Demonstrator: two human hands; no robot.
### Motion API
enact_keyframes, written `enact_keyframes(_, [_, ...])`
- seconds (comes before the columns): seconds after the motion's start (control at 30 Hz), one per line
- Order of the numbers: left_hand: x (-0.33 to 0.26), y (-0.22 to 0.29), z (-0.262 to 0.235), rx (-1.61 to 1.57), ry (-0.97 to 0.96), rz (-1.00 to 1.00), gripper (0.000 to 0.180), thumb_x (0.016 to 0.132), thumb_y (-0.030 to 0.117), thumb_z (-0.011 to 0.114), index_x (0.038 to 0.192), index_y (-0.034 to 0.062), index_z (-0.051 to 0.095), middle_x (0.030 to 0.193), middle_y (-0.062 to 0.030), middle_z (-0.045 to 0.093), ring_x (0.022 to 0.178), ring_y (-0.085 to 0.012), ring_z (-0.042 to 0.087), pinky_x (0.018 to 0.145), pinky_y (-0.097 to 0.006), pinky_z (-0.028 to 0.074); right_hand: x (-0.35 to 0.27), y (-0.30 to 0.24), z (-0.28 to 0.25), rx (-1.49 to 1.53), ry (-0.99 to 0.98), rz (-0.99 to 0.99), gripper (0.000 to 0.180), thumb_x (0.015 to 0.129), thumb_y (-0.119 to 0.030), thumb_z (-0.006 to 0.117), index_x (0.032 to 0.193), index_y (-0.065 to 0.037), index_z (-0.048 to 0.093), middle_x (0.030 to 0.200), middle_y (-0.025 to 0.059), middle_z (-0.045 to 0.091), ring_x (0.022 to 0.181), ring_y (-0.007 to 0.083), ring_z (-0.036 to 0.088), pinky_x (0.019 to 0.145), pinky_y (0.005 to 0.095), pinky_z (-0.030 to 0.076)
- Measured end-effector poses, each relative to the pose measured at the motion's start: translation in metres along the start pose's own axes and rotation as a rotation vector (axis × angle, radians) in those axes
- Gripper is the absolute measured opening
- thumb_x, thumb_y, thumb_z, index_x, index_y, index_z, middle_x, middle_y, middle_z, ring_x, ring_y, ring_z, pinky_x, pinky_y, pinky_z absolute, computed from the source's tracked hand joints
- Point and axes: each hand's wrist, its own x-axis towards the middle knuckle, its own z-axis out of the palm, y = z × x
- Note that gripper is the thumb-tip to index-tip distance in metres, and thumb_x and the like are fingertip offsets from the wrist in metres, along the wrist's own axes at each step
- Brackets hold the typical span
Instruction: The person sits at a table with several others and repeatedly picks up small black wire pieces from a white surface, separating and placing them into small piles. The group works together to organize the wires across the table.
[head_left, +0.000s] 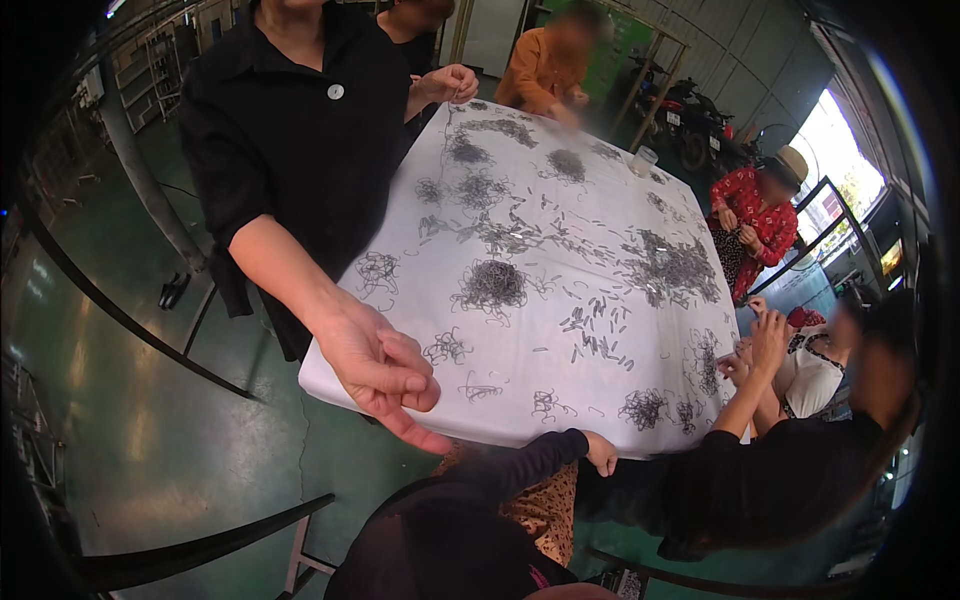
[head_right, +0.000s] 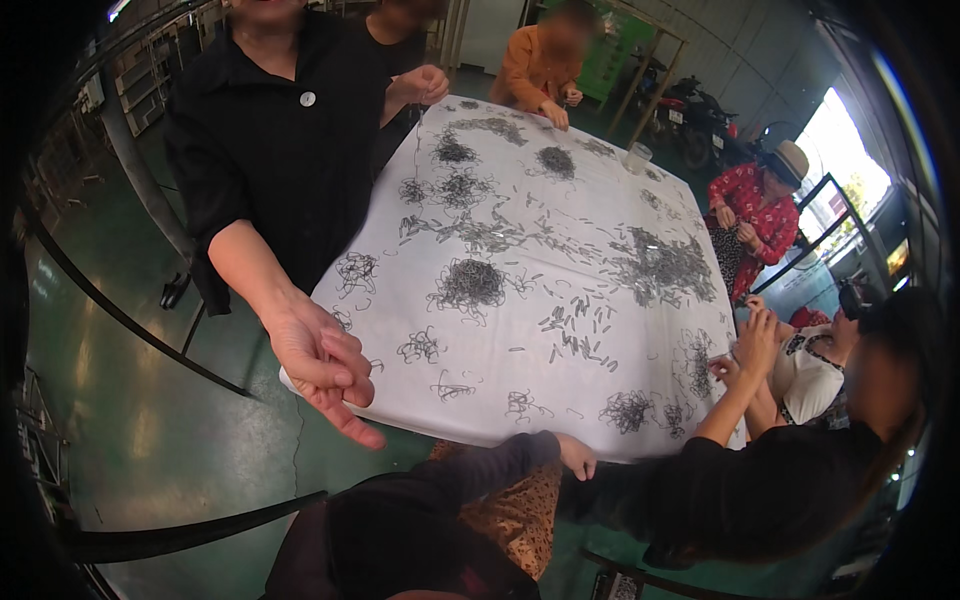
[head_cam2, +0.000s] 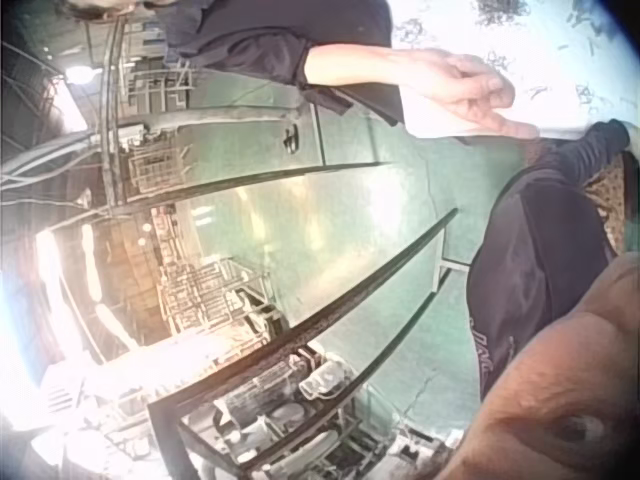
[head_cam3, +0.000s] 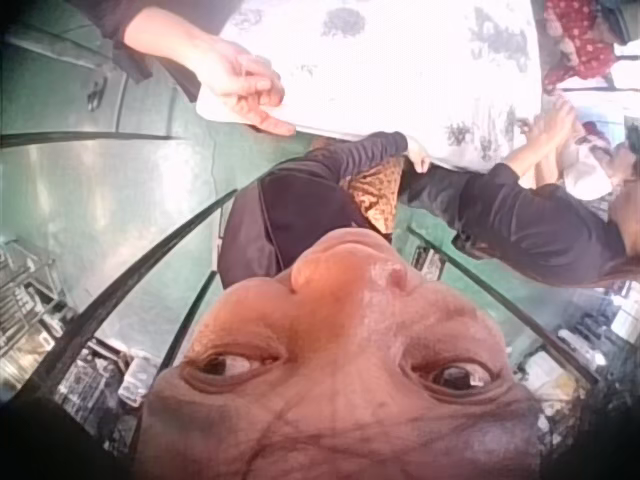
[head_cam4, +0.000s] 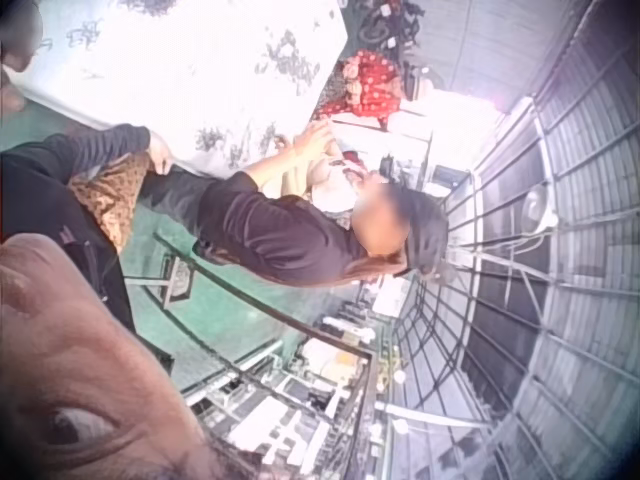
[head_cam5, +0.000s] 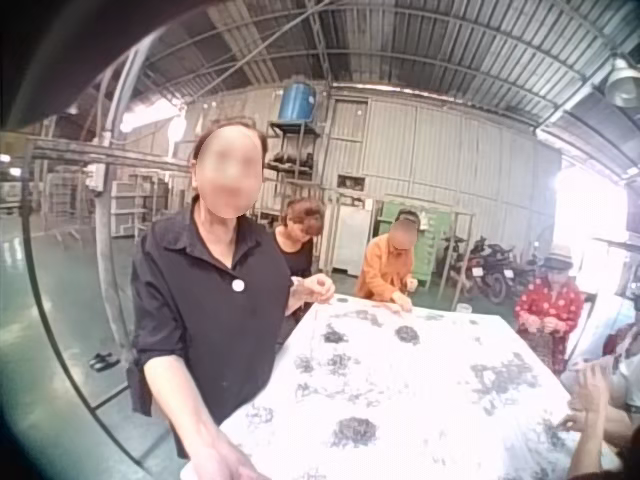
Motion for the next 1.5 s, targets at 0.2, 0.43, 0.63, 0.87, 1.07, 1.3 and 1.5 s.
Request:
enact_keyframes(0.2, [0.012,-0.007,0.007,0.016,0.024,-0.016,0.039,0.08,0.025,0.073,0.114,0.0073,0.067,0.11,-0.0098,0.068,0.101,-0.0242,0.063,0.084,-0.036,0.049,-0.001,-0.007,0.004,0.021,-0.021,-0.061,0.024,0.083,-0.006,0.061,0.104,0.004,0.067,0.104,0.0213,0.063,0.094,0.0296,0.062,0.082,0.0367,0.051])
enact_keyframes(0.43, [-0.022,0.038,0.065,0.051,-0.054,0.422,0.032,0.078,0.027,0.075,0.099,0.0043,0.071,0.097,-0.0116,0.07,0.085,-0.0239,0.067,0.074,-0.037,0.052,-0.002,-0.012,0.016,0.077,-0.029,-0.179,0.025,0.082,-0.007,0.06,0.104,0.004,0.066,0.104,0.0224,0.062,0.095,0.0315,0.061,0.082,0.0382,0.051])
enact_keyframes(0.63, [-0.085,0.063,0.048,-0.008,-0.117,0.037,0.037,0.077,0.036,0.074,0.085,0.0004,0.069,0.073,-0.0117,0.067,0.072,-0.025,0.065,0.064,-0.038,0.049,-0.003,-0.01,0.026,0.112,0.004,-0.329,0.026,0.082,-0.007,0.059,0.105,0.004,0.066,0.105,0.0233,0.061,0.096,0.0332,0.06,0.083,0.0395,0.051])
enact_keyframes(0.87, [-0.131,0.065,0.016,0.091,0.192,0.058,0.043,0.073,0.043,0.076,0.077,0.0011,0.066,0.072,-0.0114,0.065,0.07,-0.0272,0.062,0.063,-0.039,0.046,0.001,0.004,0.031,0.092,0.074,-0.539,0.027,0.082,-0.007,0.059,0.105,0.004,0.066,0.106,0.0245,0.06,0.097,0.0351,0.059,0.083,0.0411,0.051])
enact_keyframes(1.07, [-0.122,0.058,0.009,0.239,0.236,0.161,0.039,0.082,0.037,0.067,0.082,-0.0013,0.067,0.073,-0.0155,0.066,0.07,-0.0329,0.063,0.065,-0.043,0.049,-0.004,-0.014,0.01,0.195,-0.066,-0.39,0.03,0.076,-0.004,0.06,0.104,0.002,0.067,0.102,0.0223,0.059,0.093,0.0345,0.059,0.08,0.0418,0.05])
enact_keyframes(1.3, [-0.11,0.076,0.008,0.243,0.118,-0.013,0.032,0.09,0.034,0.06,0.095,0.0036,0.067,0.087,-0.016,0.067,0.083,-0.0323,0.063,0.076,-0.041,0.047,-0.019,-0.034,0.024,0.405,-0.179,-0.154,0.049,0.057,0.014,0.06,0.102,-0.004,0.069,0.099,0.0148,0.057,0.085,0.0298,0.057,0.067,0.0337,0.05])
enact_keyframes(1.5, [-0.123,0.087,-0.002,0.061,0.206,-0.045,0.031,0.09,0.035,0.062,0.095,0.0042,0.062,0.084,-0.012,0.065,0.08,-0.026,0.062,0.073,-0.036,0.048,-0.023,-0.034,0.058,0.468,-0.32,-0.232,0.048,0.058,0.01,0.066,0.104,-0.004,0.067,0.095,0.0128,0.058,0.084,0.0306,0.058,0.072,0.0377,0.049])
